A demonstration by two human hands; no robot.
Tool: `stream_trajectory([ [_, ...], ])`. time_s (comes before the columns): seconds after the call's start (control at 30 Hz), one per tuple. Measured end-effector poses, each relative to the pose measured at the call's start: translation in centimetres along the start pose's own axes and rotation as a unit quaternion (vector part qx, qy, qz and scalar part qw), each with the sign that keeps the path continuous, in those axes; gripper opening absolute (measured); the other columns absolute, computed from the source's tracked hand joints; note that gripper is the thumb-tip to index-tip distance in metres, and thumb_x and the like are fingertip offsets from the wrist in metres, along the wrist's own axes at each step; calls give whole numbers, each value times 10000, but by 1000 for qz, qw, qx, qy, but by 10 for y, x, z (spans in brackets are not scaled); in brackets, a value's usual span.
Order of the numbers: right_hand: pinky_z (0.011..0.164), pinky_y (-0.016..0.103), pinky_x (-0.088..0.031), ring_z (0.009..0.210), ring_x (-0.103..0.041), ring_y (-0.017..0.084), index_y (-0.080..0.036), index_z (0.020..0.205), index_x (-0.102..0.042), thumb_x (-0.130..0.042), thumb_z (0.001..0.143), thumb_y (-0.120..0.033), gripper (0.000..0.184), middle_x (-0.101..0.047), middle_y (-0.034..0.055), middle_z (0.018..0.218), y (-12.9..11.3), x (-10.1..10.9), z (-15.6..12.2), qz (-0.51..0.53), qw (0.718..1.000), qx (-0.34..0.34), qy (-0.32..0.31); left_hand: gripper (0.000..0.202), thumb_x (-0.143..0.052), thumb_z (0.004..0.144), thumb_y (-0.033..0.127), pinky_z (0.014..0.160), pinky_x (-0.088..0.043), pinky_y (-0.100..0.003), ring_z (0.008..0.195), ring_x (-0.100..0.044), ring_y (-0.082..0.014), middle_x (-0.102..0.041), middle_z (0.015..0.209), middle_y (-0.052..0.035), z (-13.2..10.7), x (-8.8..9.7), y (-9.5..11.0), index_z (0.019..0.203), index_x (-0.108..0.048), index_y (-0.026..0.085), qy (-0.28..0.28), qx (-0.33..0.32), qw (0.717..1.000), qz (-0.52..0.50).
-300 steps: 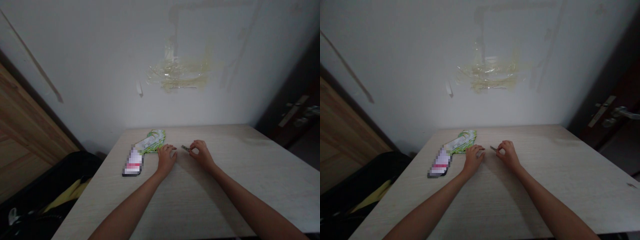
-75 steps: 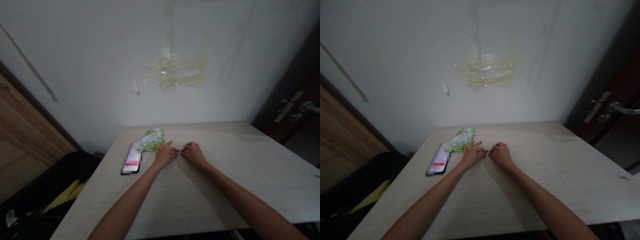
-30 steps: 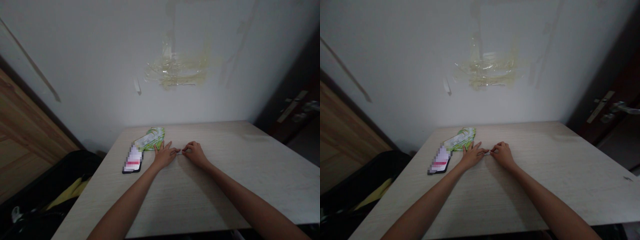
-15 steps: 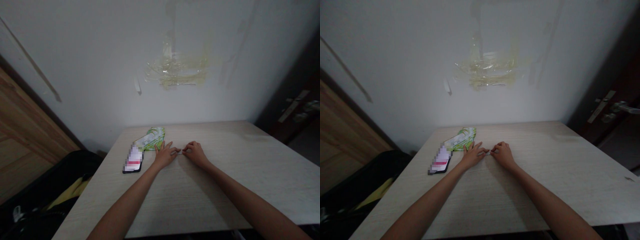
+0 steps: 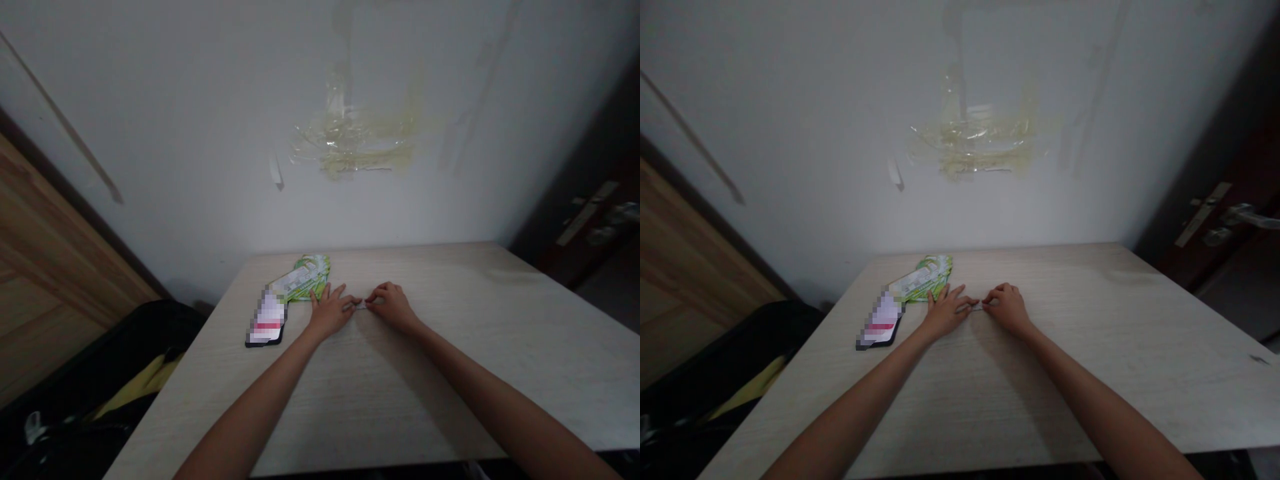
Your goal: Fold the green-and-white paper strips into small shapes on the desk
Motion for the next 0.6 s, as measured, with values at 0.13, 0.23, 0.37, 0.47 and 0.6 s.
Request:
stream_trajectory([
  [0.13, 967, 383, -368, 1079, -514, 250, -299, 869, -770, -720, 733, -373, 162, -630, 60, 1065, 6, -2, 8, -7, 999, -2, -36, 324, -424, 932, 485, 1054, -1, -748, 1450, -124, -375, -332, 1531, 71, 0, 0, 1, 1228, -552, 512, 3, -5, 1000, 7],
  [0.23, 985, 387, -359, 1086, -525, 250, -319, 863, -776, -742, 703, -337, 165, -644, 52, 1065, 12, -5, 13, -10, 999, -5, -48, 329, -417, 936, 482, 1057, -3, -745, 1452, -118, -373, -326, 1535, 65, -1, 0, 1, 1236, -548, 506, 0, -5, 1000, 9],
  [0.37, 1002, 387, -355, 1105, -525, 247, -341, 884, -775, -737, 698, -292, 197, -645, 41, 1069, 15, -7, 15, -5, 998, 1, -57, 331, -415, 936, 478, 1055, -3, -746, 1451, -116, -376, -326, 1536, 60, -1, -1, 1, 1238, -548, 501, 0, -4, 1000, 7],
  [0.47, 997, 386, -362, 1111, -522, 252, -346, 918, -772, -722, 703, -256, 238, -638, 47, 1097, 16, -7, 15, -4, 998, 0, -69, 329, -417, 935, 479, 1054, 8, -745, 1452, -116, -374, -333, 1531, 63, -1, -1, 0, 1234, -550, 505, 4, -5, 1000, 3],
  [0.6, 990, 378, -373, 1107, -520, 254, -336, 946, -769, -695, 711, -233, 267, -634, 51, 1104, 17, -7, 13, -3, 997, -2, -73, 327, -423, 933, 482, 1052, 19, -745, 1449, -127, -372, -349, 1523, 61, -2, 0, 0, 1232, -550, 511, 10, -6, 1000, -2],
])
Point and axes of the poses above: each hand's wrist, its own z-axis towards the middle knuckle, its own x-axis out of the back of the hand, y = z × x, the point moved 8 cm from there along z, towards the middle knuckle
